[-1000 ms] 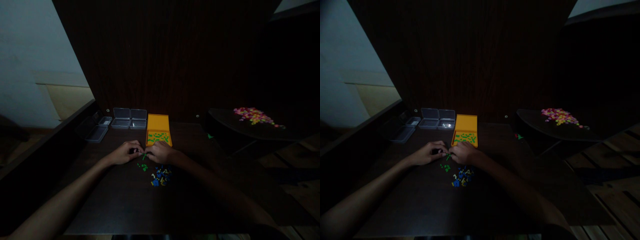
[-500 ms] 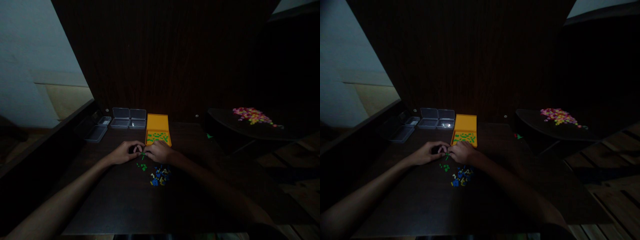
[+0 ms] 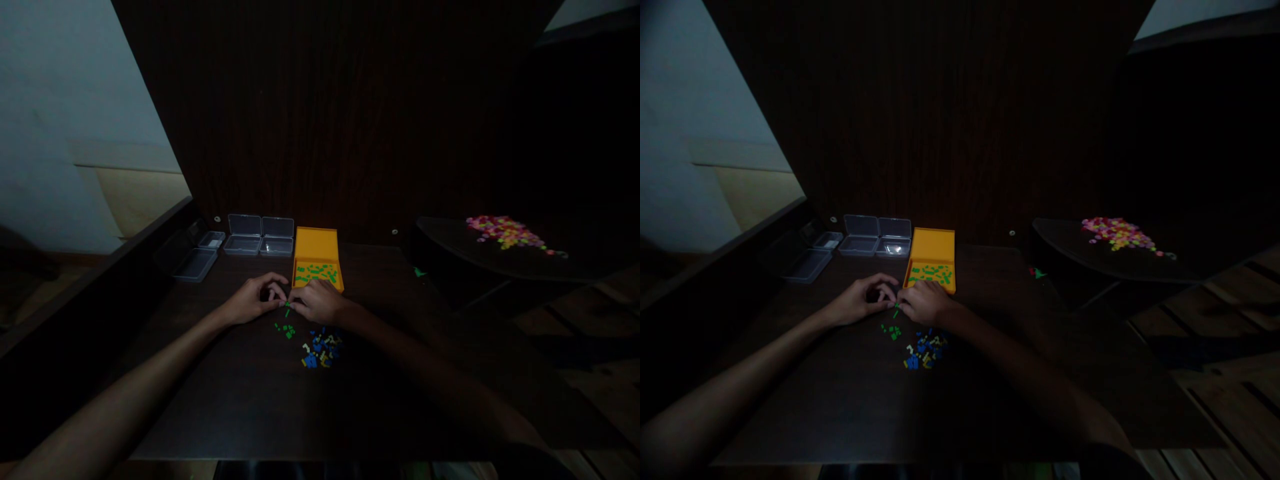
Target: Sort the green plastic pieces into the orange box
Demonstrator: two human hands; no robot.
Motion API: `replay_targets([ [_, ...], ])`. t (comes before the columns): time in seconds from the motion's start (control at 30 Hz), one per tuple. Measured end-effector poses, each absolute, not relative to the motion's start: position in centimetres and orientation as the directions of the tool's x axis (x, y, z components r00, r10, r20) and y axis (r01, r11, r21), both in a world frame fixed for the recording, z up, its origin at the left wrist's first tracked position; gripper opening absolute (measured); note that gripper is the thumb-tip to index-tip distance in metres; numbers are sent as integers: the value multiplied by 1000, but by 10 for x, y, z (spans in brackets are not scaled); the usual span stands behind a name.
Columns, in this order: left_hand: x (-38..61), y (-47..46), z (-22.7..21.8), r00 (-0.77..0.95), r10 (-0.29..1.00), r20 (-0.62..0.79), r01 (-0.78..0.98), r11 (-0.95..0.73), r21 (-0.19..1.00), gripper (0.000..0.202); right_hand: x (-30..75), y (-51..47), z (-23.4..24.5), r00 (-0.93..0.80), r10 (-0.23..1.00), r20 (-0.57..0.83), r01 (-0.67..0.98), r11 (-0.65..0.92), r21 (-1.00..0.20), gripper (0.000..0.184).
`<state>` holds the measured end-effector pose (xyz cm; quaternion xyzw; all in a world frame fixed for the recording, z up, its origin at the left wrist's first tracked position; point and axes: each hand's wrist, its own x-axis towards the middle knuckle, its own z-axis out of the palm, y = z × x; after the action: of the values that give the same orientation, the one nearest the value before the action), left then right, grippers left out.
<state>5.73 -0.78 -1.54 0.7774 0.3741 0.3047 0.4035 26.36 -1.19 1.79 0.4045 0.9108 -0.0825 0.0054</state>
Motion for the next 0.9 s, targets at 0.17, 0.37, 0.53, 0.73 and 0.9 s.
replay_targets([
  [0.17, 57, -8, -15, 540, 824, 171, 330, -394, 858, 35, 264, -13, 21, -669, 737, -98, 742, 654, -150, 28],
  [0.37, 58, -9, -13, 536, 828, 166, 360, -402, 842, 33, 266, -10, 21, -707, 702, -89, 706, 692, -150, 26],
  [0.53, 60, -10, -14, 526, 831, 181, 354, -407, 842, 36, 265, -9, 16, -676, 734, -62, 734, 664, -143, 27],
  [0.73, 60, -10, -16, 500, 845, 190, 352, -398, 847, 37, 265, -11, 19, -680, 730, -72, 730, 665, -156, 29],
  [0.9, 59, -9, -15, 498, 837, 228, 343, -431, 835, 31, 264, -13, 23, -684, 722, -107, 728, 667, -159, 32],
])
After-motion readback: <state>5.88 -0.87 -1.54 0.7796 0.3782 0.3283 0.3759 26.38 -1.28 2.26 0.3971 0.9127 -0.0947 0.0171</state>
